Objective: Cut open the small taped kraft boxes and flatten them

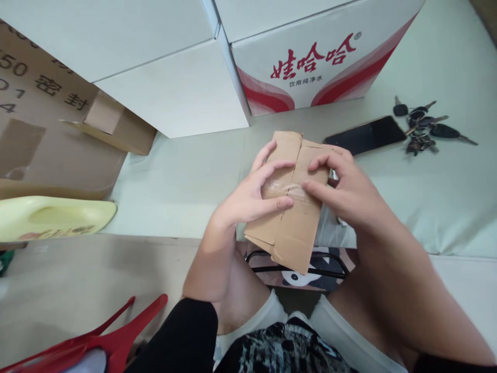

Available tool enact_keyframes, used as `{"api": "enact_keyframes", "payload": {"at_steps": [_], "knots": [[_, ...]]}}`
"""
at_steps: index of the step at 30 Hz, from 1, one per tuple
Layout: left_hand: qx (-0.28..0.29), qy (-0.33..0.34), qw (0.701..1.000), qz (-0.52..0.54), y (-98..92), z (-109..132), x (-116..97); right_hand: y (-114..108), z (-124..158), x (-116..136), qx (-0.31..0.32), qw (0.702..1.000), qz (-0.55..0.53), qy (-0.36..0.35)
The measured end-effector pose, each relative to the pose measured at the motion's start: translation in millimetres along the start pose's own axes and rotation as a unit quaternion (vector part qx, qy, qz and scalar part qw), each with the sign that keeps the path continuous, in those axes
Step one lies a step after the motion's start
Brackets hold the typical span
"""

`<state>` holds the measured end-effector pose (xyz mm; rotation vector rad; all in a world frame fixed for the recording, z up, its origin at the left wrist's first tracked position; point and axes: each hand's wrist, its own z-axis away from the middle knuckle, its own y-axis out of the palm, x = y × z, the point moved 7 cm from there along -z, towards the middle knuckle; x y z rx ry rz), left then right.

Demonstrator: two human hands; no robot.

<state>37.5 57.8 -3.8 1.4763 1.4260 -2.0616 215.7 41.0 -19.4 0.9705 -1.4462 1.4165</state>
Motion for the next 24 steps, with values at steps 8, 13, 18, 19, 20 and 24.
{"api": "enact_keyframes", "payload": {"at_steps": [8, 13, 18, 19, 20, 24], "knots": [[0.015, -0.009, 1.000, 0.015, -0.6, -2, 4, -63, -20, -55, -0.086, 0.966, 0.215, 0.115], [0.020, -0.016, 0.999, 0.022, 0.0, -3, 6, -51, -13, -86, 0.035, 0.929, 0.332, 0.158], [0.008, -0.024, 1.000, 0.017, -1.8, -4, 5, -42, -16, -88, 0.061, 0.908, 0.387, 0.148], [0.008, -0.026, 1.000, 0.016, -2.0, -4, 4, -42, -17, -87, 0.058, 0.911, 0.381, 0.147], [0.009, -0.027, 0.999, 0.015, -2.2, -4, 4, -44, -18, -85, 0.052, 0.916, 0.368, 0.149], [0.010, -0.031, 0.999, 0.016, -3.1, -4, 4, -56, -20, -78, -0.002, 0.958, 0.236, 0.165]]}}
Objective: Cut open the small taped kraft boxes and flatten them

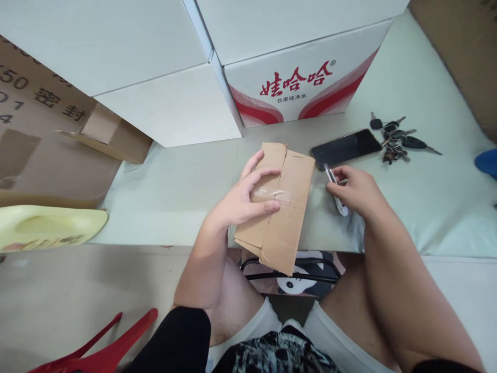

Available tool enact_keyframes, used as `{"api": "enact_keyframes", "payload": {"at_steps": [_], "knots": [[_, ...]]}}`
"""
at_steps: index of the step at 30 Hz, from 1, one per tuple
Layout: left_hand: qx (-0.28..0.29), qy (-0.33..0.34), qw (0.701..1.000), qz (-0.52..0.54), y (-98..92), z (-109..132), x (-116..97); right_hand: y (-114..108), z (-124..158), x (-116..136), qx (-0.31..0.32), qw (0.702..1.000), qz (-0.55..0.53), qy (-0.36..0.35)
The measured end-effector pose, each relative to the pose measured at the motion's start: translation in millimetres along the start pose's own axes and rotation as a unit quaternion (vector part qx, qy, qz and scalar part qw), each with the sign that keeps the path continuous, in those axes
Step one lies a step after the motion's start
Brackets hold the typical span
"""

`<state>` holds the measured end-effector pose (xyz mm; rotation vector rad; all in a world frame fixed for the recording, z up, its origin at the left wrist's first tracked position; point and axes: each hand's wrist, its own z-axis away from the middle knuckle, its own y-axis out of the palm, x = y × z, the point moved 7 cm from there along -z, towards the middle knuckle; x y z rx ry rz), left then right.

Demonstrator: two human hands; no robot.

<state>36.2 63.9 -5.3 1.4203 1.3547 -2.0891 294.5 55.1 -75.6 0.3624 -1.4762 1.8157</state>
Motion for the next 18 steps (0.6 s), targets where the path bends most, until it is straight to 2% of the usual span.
{"api": "enact_keyframes", "payload": {"at_steps": [3, 5, 7, 11, 16, 18], "knots": [[-0.007, -0.004, 1.000, -0.001, -0.2, 0, -1, -3, 0, 3, -0.015, 0.979, -0.202, 0.005], [-0.011, -0.008, 1.000, -0.005, 1.5, 0, -2, -4, -2, 7, -0.052, 0.942, -0.332, 0.013], [-0.017, -0.013, 1.000, -0.004, 4.6, 0, -4, -4, -3, 11, -0.091, 0.905, -0.414, 0.026], [-0.041, -0.025, 0.999, 0.006, 11.9, 1, -8, 1, -5, 28, -0.096, 0.868, -0.487, 0.027], [-0.057, -0.017, 0.998, 0.008, 16.9, 3, -10, -18, 0, 33, -0.211, 0.806, -0.553, 0.005], [-0.055, -0.014, 0.998, 0.011, 17.5, 3, -10, -23, 2, 34, -0.213, 0.772, -0.598, -0.006]]}}
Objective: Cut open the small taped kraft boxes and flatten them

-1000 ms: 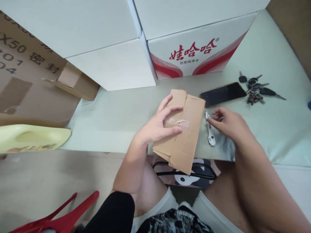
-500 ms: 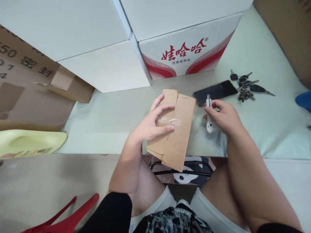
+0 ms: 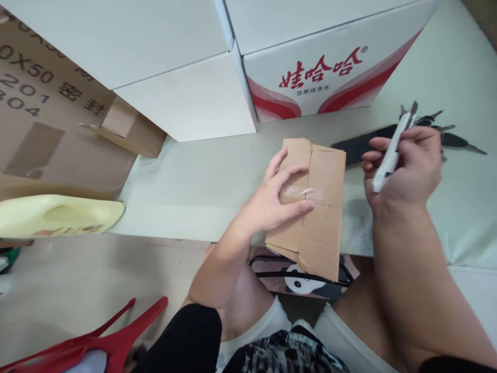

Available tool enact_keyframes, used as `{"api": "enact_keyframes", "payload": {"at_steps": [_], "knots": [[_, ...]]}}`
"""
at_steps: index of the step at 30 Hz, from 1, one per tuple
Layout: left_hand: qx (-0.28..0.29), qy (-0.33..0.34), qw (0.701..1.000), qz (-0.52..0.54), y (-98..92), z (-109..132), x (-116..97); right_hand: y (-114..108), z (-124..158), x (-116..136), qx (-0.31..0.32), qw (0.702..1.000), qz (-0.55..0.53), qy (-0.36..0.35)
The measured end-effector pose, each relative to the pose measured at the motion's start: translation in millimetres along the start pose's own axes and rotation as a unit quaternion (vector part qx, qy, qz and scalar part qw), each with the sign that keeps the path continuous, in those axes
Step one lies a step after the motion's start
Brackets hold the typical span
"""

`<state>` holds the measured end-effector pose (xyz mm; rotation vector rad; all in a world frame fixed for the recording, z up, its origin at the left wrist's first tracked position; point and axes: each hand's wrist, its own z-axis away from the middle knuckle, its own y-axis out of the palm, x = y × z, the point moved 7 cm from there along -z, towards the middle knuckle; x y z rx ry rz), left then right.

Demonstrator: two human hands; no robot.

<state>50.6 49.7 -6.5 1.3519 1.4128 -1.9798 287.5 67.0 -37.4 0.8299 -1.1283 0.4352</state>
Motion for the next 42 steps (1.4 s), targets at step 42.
{"api": "enact_keyframes", "payload": {"at_steps": [42], "knots": [[-0.053, -0.032, 0.998, -0.015, 8.2, 10, -19, 24, 85, 37, 0.213, 0.905, 0.342, -0.136]]}}
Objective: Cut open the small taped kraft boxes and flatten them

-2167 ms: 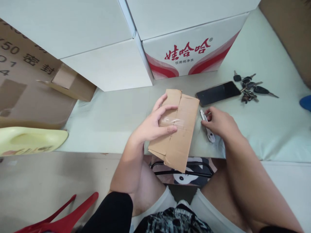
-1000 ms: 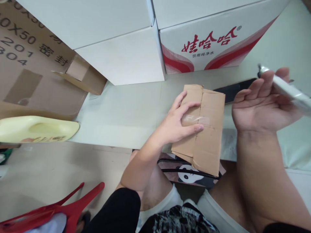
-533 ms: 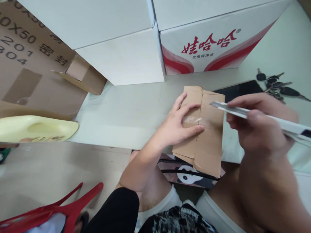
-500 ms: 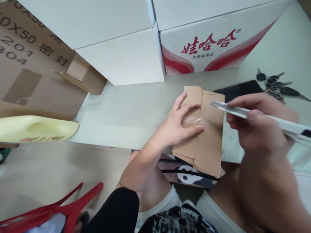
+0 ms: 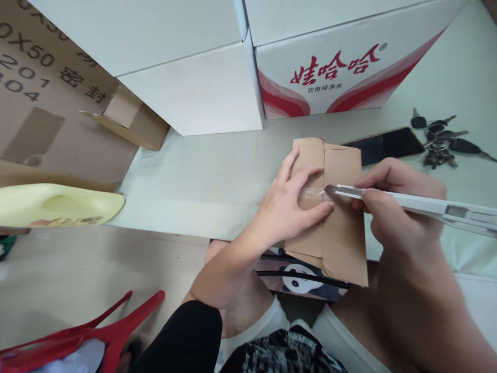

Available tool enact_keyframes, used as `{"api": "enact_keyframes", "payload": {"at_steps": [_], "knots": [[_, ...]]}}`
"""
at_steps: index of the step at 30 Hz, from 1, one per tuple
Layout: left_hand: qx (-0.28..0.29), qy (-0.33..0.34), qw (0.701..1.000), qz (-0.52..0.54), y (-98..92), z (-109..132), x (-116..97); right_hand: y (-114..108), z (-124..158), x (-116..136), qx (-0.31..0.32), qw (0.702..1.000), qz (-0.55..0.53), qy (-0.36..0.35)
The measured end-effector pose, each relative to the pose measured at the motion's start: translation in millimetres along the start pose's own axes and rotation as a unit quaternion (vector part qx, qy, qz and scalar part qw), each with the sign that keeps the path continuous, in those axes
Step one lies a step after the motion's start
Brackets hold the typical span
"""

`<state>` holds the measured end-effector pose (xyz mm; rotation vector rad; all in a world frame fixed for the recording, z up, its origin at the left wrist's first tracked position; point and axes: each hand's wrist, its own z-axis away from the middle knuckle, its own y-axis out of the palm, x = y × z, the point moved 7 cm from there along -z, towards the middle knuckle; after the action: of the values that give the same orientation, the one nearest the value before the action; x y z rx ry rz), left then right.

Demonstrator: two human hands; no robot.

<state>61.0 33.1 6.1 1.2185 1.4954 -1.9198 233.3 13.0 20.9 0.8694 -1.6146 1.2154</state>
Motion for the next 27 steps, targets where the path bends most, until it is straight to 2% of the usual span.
{"api": "enact_keyframes", "payload": {"at_steps": [8, 17, 27], "knots": [[-0.001, 0.007, 1.000, 0.002, -0.5, 0, -1, 3, 3, 12, 0.037, 0.996, 0.067, -0.055], [-0.001, -0.001, 1.000, -0.003, -1.5, 0, -3, 4, 5, 23, 0.032, 0.985, 0.111, -0.131], [-0.004, 0.000, 1.000, -0.006, -1.1, 0, -3, 7, 4, 37, 0.036, 0.969, 0.167, -0.180]]}}
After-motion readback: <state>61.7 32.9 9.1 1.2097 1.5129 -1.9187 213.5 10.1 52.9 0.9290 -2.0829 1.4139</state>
